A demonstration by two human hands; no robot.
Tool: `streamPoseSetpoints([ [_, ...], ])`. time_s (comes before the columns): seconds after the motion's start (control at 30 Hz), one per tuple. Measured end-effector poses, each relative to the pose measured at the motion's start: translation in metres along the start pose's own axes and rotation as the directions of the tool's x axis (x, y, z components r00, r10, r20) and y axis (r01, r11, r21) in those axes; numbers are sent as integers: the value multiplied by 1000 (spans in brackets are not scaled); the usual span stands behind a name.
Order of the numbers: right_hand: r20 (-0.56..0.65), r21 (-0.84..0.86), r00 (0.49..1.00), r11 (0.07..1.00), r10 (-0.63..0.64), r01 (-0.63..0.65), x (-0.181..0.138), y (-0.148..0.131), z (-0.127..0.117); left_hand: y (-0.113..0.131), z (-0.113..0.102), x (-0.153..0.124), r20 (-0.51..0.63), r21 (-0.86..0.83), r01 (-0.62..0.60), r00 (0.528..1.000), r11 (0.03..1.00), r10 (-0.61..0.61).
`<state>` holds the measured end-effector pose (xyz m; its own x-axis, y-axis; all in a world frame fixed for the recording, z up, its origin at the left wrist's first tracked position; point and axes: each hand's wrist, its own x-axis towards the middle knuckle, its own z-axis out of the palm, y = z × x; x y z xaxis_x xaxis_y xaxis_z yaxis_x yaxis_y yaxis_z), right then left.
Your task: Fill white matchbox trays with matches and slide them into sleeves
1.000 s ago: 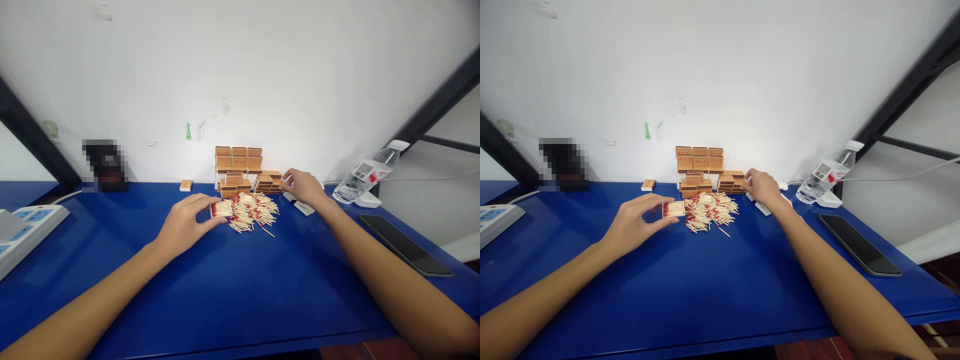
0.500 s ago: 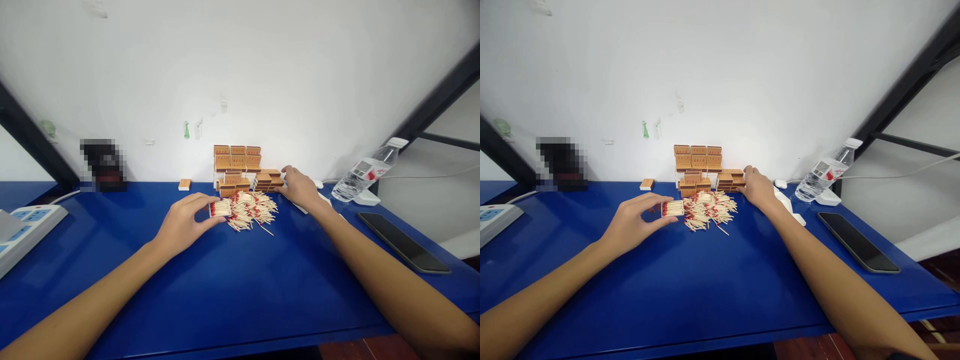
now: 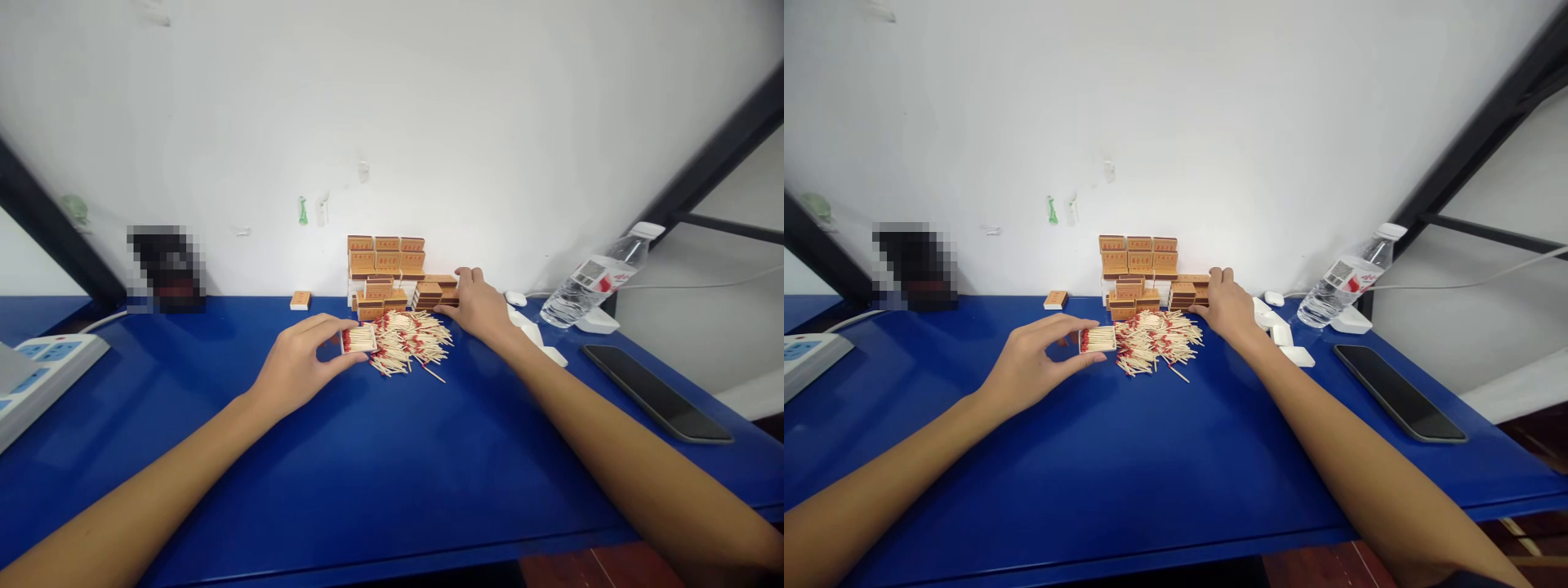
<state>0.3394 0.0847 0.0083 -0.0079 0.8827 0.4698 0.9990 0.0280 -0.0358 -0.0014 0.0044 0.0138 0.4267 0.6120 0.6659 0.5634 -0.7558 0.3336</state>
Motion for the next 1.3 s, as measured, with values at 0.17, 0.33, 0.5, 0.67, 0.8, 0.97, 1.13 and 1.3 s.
streamPoseSetpoints([
  [0.17, -34, 110, 999, 994, 14, -10, -7, -12, -27, 0, 0, -1, -16, 20, -8, 1000, 1000, 8],
  [0.33, 277, 708, 941, 704, -195, -62, -29, -56, -58, 2, 2, -2, -26, 4, -25, 999, 1000, 25],
  [0.5, 473, 834, 808, 473, -351, -283, -53, -93, -61, 7, 5, -3, 6, -39, -34, 999, 999, 35],
  [0.67, 530, 811, 759, 488, -378, -324, -56, -95, -65, 10, 7, -4, 11, -57, -43, 999, 997, 44],
  [0.8, 532, 814, 749, 480, -394, -325, -55, -93, -68, 9, 7, -4, 16, -62, -32, 999, 998, 33],
  [0.97, 513, 817, 758, 499, -403, -288, -47, -71, -67, 7, 4, -2, 10, -50, -27, 1000, 998, 28],
  [1.13, 515, 701, 822, 671, -245, -240, -39, -18, -69, 4, 1, 0, -33, -16, -29, 999, 999, 28],
  [1.3, 448, 642, 889, 726, -92, -248, -32, 11, -53, 1, 1, -1, -19, 16, -39, 999, 999, 40],
])
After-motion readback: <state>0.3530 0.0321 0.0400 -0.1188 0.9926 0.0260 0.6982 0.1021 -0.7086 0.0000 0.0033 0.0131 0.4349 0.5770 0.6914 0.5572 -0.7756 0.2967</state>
